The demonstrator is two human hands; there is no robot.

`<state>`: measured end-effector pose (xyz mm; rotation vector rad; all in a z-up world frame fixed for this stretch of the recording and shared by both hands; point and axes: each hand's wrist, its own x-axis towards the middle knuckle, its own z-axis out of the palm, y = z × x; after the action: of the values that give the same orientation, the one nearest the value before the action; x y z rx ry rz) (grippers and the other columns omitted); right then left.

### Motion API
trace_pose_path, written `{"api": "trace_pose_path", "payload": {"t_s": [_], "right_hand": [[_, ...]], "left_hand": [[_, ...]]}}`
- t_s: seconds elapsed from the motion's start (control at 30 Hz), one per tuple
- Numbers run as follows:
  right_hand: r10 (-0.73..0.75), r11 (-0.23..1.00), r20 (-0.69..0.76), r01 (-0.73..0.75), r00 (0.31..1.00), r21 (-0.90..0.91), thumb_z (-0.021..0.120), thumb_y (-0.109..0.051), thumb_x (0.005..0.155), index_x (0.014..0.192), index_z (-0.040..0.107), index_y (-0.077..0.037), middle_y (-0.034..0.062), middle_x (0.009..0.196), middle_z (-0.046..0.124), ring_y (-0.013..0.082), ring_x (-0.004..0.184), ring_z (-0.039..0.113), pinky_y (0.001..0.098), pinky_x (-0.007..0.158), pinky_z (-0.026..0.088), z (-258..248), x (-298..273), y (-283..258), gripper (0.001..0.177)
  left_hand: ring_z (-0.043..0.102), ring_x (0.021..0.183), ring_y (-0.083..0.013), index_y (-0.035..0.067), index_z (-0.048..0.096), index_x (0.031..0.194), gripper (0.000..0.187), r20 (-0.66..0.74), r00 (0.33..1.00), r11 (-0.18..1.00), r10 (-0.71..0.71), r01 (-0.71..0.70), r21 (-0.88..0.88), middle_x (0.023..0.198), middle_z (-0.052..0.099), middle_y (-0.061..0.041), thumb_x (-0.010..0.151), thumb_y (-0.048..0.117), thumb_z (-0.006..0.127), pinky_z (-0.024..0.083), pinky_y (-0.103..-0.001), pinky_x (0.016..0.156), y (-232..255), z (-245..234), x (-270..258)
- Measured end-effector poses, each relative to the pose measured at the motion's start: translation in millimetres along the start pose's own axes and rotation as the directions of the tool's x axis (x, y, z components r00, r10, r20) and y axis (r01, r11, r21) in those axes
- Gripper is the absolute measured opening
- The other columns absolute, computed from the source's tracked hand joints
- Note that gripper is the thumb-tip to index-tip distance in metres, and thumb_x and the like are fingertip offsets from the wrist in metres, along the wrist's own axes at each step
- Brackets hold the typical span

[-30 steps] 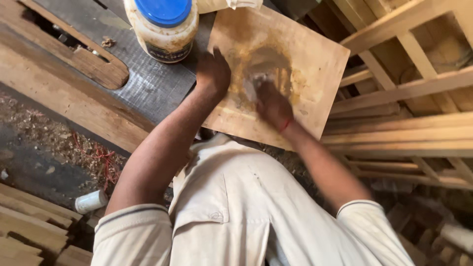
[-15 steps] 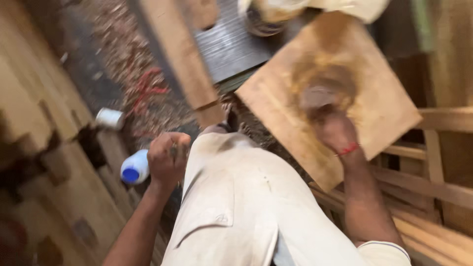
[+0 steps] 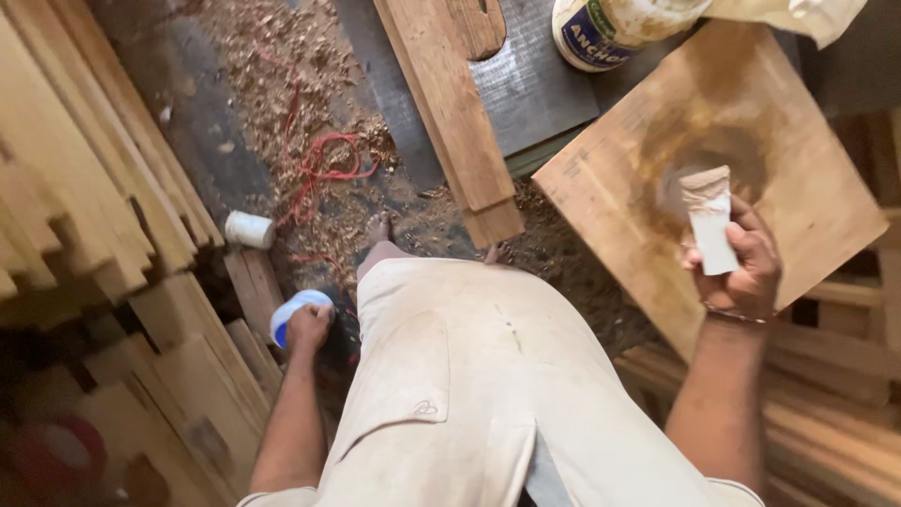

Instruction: The person scoops white glue from a large container onto a wooden board and spreads it with a small stick. They then use the stick to apply the glue mixture onto a long wooden plank resting on a table saw, rubbing it into the surface.

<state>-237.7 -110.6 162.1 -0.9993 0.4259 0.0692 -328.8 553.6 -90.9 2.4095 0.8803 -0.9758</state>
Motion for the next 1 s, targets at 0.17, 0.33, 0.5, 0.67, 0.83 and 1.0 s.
{"api": "trace_pose_path", "payload": {"t_s": [0.17,0.33,0.5,0.67,0.83,1.0], "right_hand": [[-0.101,0.903,0.175,0.016,0.979,0.429,0.056,-0.018,0.107,0.147,0.054,0.001,0.0204,0.114,0.068,0.0252,0.074,0.064,0.0379,0.067,0.053,111.1,-16.0,92.5,0.044],[-0.205,0.825,0.167,0.079,0.964,0.560,0.057,-0.016,0.107,0.148,0.051,-0.001,0.0214,0.124,0.066,0.0247,0.079,0.066,0.0366,0.070,0.053,190.9,-20.9,131.7,0.044],[-0.245,0.835,0.021,0.201,0.969,0.512,0.062,-0.016,0.099,0.150,0.049,0.005,0.0254,0.134,0.062,0.0243,0.083,0.066,0.0319,0.064,0.055,224.2,-39.0,140.2,0.056],[-0.221,0.827,-0.065,0.222,0.973,0.516,0.063,-0.020,0.102,0.151,0.047,0.005,0.0252,0.132,0.063,0.0228,0.084,0.066,0.0331,0.069,0.055,228.2,-37.0,155.1,0.056],[-0.228,0.828,-0.163,0.280,0.960,0.486,0.064,-0.024,0.104,0.149,0.050,0.006,0.0201,0.126,0.064,0.0225,0.086,0.066,0.0332,0.069,0.055,242.8,-39.6,177.6,0.056],[-0.290,0.894,-0.390,0.393,0.874,0.216,0.064,-0.021,0.105,0.155,0.049,0.001,0.0186,0.121,0.063,0.0224,0.090,0.066,0.0363,0.076,0.058,292.7,-31.0,204.6,0.056]], "left_hand": [[0.070,0.079,-0.0266,0.006,0.072,0.094,0.037,-0.155,0.950,0.951,0.270,-0.288,-0.113,0.088,0.075,-0.012,0.091,0.042,0.078,0.054,-0.042,0.076,73.6,-94.1,108.5],[0.063,0.078,-0.0110,0.009,0.064,0.092,0.024,-0.217,0.713,0.610,0.667,-0.690,-0.390,0.090,0.070,-0.003,0.099,0.024,0.081,0.054,-0.029,0.068,200.7,-211.3,132.6],[0.067,0.087,-0.0184,0.007,0.067,0.099,0.016,-0.342,0.122,0.109,0.932,-0.992,-0.056,0.099,0.070,-0.006,0.100,0.016,0.080,0.057,-0.036,0.078,309.8,-263.4,97.0],[0.072,0.100,-0.0180,0.008,0.066,0.103,0.015,-0.341,-0.042,-0.076,0.939,-0.993,-0.086,0.106,0.073,-0.006,0.104,0.020,0.076,0.060,-0.035,0.092,353.8,-258.1,51.2],[0.070,0.107,-0.0205,0.009,0.069,0.104,0.013,-0.247,-0.196,-0.213,0.949,-0.976,-0.040,0.110,0.075,-0.006,0.102,0.019,0.077,0.054,-0.039,0.100,393.4,-268.5,34.5],[0.068,0.116,-0.0264,0.010,0.067,0.107,0.012,-0.214,-0.471,-0.472,0.856,-0.880,0.052,0.117,0.073,-0.007,0.105,0.017,0.077,0.049,-0.042,0.105,455.3,-295.9,40.8]]}}
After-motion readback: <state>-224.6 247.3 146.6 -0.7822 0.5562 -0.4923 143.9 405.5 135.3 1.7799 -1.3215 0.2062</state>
